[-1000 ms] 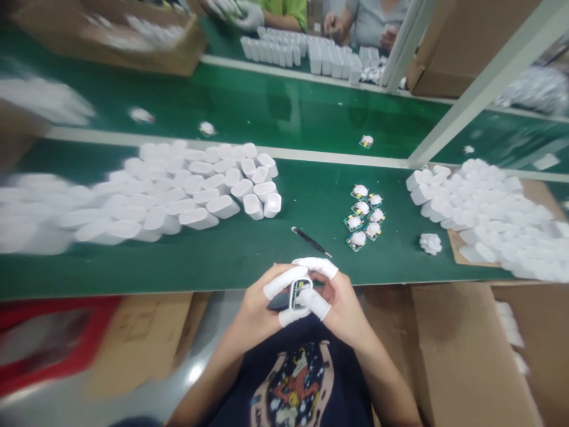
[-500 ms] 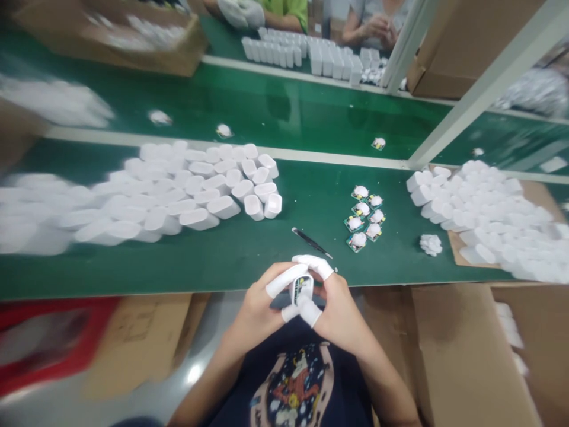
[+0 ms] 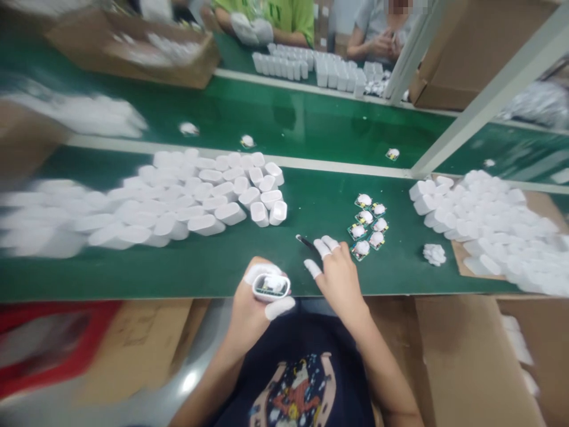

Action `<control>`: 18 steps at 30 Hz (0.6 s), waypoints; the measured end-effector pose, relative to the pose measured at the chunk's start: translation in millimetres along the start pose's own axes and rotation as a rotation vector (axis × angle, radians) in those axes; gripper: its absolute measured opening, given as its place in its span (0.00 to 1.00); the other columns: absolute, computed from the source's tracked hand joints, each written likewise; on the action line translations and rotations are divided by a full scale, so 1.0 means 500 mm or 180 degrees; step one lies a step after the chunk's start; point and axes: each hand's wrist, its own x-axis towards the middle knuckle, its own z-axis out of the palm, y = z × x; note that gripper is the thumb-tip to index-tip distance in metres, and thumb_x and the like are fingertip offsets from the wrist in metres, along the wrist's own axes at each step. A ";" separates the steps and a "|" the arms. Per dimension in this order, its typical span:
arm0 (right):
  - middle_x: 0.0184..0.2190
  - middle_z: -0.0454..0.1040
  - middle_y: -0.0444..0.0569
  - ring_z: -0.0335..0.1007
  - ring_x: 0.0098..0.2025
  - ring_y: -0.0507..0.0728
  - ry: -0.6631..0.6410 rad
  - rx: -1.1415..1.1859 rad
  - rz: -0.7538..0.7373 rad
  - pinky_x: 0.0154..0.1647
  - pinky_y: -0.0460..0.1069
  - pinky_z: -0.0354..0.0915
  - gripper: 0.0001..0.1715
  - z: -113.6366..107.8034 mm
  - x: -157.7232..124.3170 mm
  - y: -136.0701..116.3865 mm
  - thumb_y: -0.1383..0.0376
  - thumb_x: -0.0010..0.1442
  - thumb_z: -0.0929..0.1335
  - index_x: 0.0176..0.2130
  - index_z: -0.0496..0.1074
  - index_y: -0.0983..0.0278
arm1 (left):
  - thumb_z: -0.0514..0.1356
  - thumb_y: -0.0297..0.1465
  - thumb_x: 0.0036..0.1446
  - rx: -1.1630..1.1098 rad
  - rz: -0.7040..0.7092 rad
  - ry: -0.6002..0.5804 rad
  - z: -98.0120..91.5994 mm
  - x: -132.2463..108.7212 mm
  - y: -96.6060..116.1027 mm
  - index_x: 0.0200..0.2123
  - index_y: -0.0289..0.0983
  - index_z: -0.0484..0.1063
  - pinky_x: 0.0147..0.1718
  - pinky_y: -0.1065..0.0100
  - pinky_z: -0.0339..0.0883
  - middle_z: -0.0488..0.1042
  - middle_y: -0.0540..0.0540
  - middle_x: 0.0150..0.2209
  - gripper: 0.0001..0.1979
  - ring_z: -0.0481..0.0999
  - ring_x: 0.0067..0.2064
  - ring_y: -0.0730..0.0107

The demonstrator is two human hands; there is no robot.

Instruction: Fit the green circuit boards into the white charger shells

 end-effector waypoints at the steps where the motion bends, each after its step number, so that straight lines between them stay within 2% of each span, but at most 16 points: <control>1: 0.58 0.77 0.69 0.73 0.61 0.74 -0.0063 -0.0094 -0.0018 0.63 0.70 0.71 0.18 0.013 0.014 -0.004 0.69 0.67 0.69 0.55 0.79 0.69 | 0.73 0.34 0.56 -0.0173 -0.0106 0.0021 0.001 -0.001 -0.001 0.41 0.40 0.70 0.34 0.71 0.74 0.72 0.52 0.39 0.16 0.78 0.34 0.71; 4: 0.48 0.81 0.68 0.76 0.53 0.73 -0.0211 -0.0415 0.0008 0.52 0.66 0.77 0.20 0.045 0.045 -0.016 0.79 0.64 0.63 0.47 0.81 0.69 | 0.66 0.34 0.65 -0.0520 -0.0222 -0.0051 0.005 -0.004 -0.007 0.46 0.40 0.68 0.43 0.65 0.78 0.74 0.47 0.47 0.11 0.83 0.43 0.65; 6: 0.43 0.81 0.66 0.78 0.48 0.71 -0.0247 -0.0521 0.0047 0.46 0.62 0.79 0.23 0.046 0.061 -0.014 0.81 0.62 0.62 0.45 0.81 0.68 | 0.65 0.33 0.67 -0.0504 -0.0197 -0.0113 0.005 -0.004 -0.007 0.48 0.41 0.68 0.45 0.64 0.78 0.75 0.45 0.48 0.10 0.82 0.46 0.65; 8: 0.42 0.80 0.64 0.79 0.46 0.69 -0.0235 -0.0503 0.0047 0.45 0.60 0.79 0.23 0.025 0.072 -0.004 0.81 0.61 0.63 0.49 0.80 0.69 | 0.64 0.32 0.67 -0.0439 -0.0131 -0.0205 0.003 -0.002 -0.002 0.50 0.42 0.69 0.44 0.66 0.77 0.75 0.46 0.49 0.11 0.81 0.46 0.66; 11: 0.40 0.80 0.57 0.80 0.42 0.64 -0.0142 -0.0318 0.0023 0.47 0.59 0.80 0.21 -0.040 0.067 0.005 0.76 0.64 0.65 0.55 0.76 0.68 | 0.65 0.29 0.66 -0.0368 0.0098 -0.0343 0.003 0.007 0.019 0.50 0.43 0.70 0.43 0.70 0.76 0.76 0.47 0.48 0.11 0.81 0.45 0.68; 13: 0.37 0.78 0.50 0.80 0.35 0.58 0.0175 0.0172 -0.0018 0.40 0.54 0.81 0.17 -0.083 0.040 -0.007 0.71 0.69 0.65 0.55 0.74 0.62 | 0.65 0.27 0.65 -0.0369 0.0312 -0.0424 0.007 0.013 0.035 0.50 0.44 0.72 0.42 0.73 0.75 0.77 0.48 0.47 0.12 0.81 0.43 0.70; 14: 0.37 0.78 0.48 0.79 0.33 0.57 0.0605 0.0804 -0.0077 0.35 0.52 0.80 0.13 -0.100 0.020 -0.019 0.68 0.71 0.66 0.52 0.74 0.60 | 0.66 0.27 0.65 -0.0390 0.0410 -0.0459 0.010 0.015 0.042 0.50 0.45 0.72 0.43 0.73 0.75 0.77 0.49 0.47 0.13 0.82 0.43 0.70; 16: 0.39 0.77 0.47 0.81 0.37 0.58 0.1568 0.1965 -0.0407 0.32 0.51 0.81 0.04 -0.124 -0.032 -0.049 0.64 0.71 0.69 0.47 0.74 0.56 | 0.67 0.27 0.64 -0.0456 0.0577 -0.0497 0.018 0.016 0.051 0.52 0.46 0.72 0.45 0.73 0.75 0.78 0.49 0.48 0.16 0.82 0.45 0.70; 18: 0.42 0.79 0.48 0.83 0.41 0.61 0.1997 0.2375 -0.0701 0.35 0.54 0.84 0.04 -0.141 -0.089 -0.073 0.63 0.70 0.71 0.46 0.75 0.54 | 0.67 0.26 0.64 -0.0490 0.0673 -0.0515 0.023 0.014 0.055 0.55 0.48 0.71 0.48 0.73 0.75 0.78 0.49 0.49 0.19 0.83 0.48 0.69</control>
